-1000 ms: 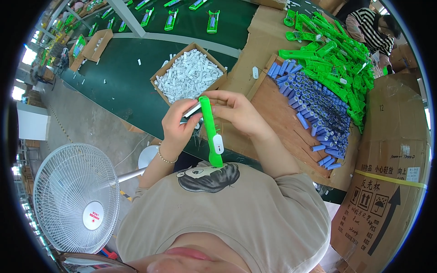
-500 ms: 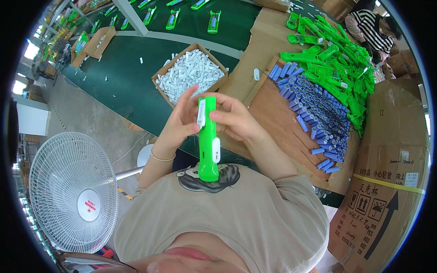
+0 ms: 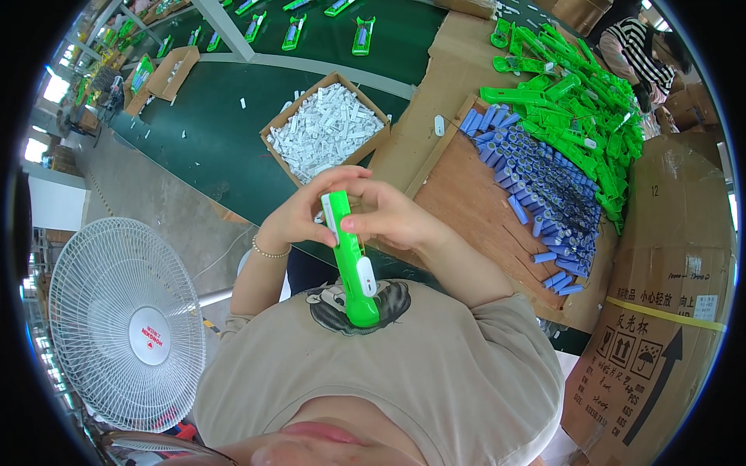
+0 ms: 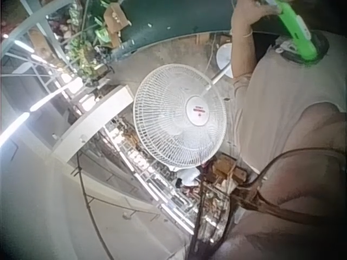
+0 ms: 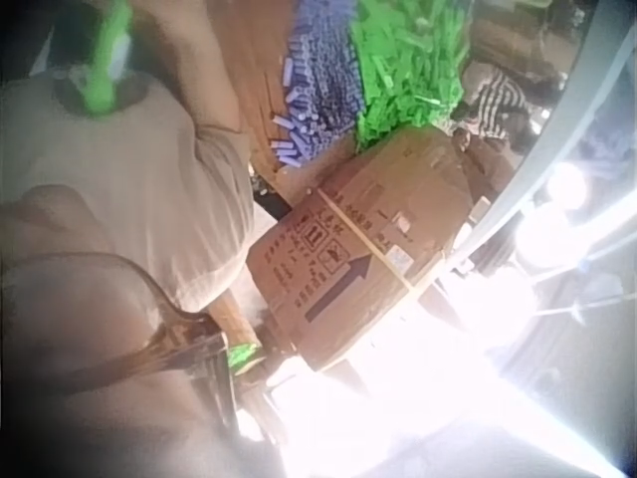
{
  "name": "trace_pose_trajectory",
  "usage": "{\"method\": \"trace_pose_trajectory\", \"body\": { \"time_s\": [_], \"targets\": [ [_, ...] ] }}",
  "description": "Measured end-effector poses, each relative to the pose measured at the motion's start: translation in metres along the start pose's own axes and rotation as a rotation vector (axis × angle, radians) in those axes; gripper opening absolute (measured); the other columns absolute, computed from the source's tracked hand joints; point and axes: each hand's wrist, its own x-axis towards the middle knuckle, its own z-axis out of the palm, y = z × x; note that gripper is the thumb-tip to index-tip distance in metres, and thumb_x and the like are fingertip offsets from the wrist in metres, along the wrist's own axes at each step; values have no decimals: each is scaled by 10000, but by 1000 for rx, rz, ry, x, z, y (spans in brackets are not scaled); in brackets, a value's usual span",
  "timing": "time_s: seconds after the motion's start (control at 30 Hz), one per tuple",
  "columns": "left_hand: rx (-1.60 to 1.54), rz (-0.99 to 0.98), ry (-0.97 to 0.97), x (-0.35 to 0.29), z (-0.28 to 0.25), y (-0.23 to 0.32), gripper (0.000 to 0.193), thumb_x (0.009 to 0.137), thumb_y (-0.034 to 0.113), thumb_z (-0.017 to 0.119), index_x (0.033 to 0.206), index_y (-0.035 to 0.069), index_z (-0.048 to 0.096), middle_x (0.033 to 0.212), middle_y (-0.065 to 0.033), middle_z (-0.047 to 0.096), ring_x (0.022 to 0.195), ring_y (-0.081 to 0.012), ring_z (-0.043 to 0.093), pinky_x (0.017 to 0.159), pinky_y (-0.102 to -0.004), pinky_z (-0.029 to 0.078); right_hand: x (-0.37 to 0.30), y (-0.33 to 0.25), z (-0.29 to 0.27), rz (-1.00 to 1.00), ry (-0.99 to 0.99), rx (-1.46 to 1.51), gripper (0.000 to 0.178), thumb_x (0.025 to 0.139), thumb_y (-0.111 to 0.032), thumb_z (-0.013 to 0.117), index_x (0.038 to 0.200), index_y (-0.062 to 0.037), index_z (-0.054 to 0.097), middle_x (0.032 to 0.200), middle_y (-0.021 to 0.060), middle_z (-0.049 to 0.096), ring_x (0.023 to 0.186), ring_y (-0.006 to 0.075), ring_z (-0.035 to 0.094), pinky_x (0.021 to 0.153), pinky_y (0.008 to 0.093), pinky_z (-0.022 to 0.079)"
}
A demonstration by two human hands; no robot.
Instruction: The person assembles green plastic handheld electronic devices by hand, inserting lithium batteries, internal wiring, and white plastic parts into green plastic casings.
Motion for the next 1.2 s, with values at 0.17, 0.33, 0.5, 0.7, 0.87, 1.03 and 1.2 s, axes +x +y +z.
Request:
{"method": "trace_pose_trajectory", "body": {
  "time_s": [0.17, 0.33, 0.5, 0.7, 0.87, 1.03, 1.2],
  "targets": [
    [-12, -189, 217, 1, 32, -5, 784, 864, 175, 604, 1469, 36, 126, 1347, -144, 404, 1131, -202, 502, 928, -341, 421, 10, -12, -5, -389, 550, -481, 550, 792, -43, 704, 1279, 17, 454, 1107, 99, 558, 967, 173, 597, 776, 296, 530],
    [126, -147, 320, 0, 55, -2, 693, 880, 89, 513, 1454, -2, 135, 1329, -171, 416, 1100, -236, 514, 934, -330, 414, 9, -7, 1, -618, 627, -421, 431, 778, -52, 719, 1165, 26, 545, 1050, 110, 581, 930, 170, 602, 804, 278, 498],
    [250, -118, 359, -2, 49, -3, 615, 895, 53, 457, 1429, -33, 164, 1301, -179, 435, 1087, -245, 523, 934, -349, 412, 8, -3, -14, -448, 653, -795, 114, 762, -69, 696, 789, 21, 632, 870, 72, 598, 799, 147, 590, 684, 288, 465],
    [247, -154, 472, -4, 52, -15, 542, 905, 59, 443, 1391, -38, 224, 1227, -192, 479, 1048, -245, 523, 925, -340, 403, 2, 12, 10, -399, 667, -1022, 134, 737, -63, 688, 707, 5, 577, 674, 86, 552, 656, 197, 544, 597, 315, 424],
    [169, -105, 511, 2, 55, -23, 486, 917, 33, 430, 1371, -16, 266, 1192, -142, 484, 1027, -192, 496, 912, -301, 392, -4, 21, 8, -514, 678, -1329, 205, 723, -105, 706, 664, -4, 538, 650, 91, 535, 648, 260, 545, 582, 368, 411],
    [123, -171, 486, 0, 53, -28, 432, 916, 21, 433, 1330, 1, 312, 1098, -114, 518, 964, -162, 525, 853, -291, 443, -15, 4, -14, -340, 368, -1139, 93, 750, -84, 695, 803, -27, 644, 706, 90, 601, 659, 216, 594, 582, 323, 459],
    [-277, -290, 504, -1, 51, -25, 329, 911, 30, 383, 1239, 38, 361, 929, -126, 579, 718, -165, 591, 586, -312, 540, -43, -63, -115, -346, 1104, -1929, 192, 729, -125, 712, 907, -57, 684, 851, 102, 624, 794, 269, 610, 680, 360, 490]
  ]
}}
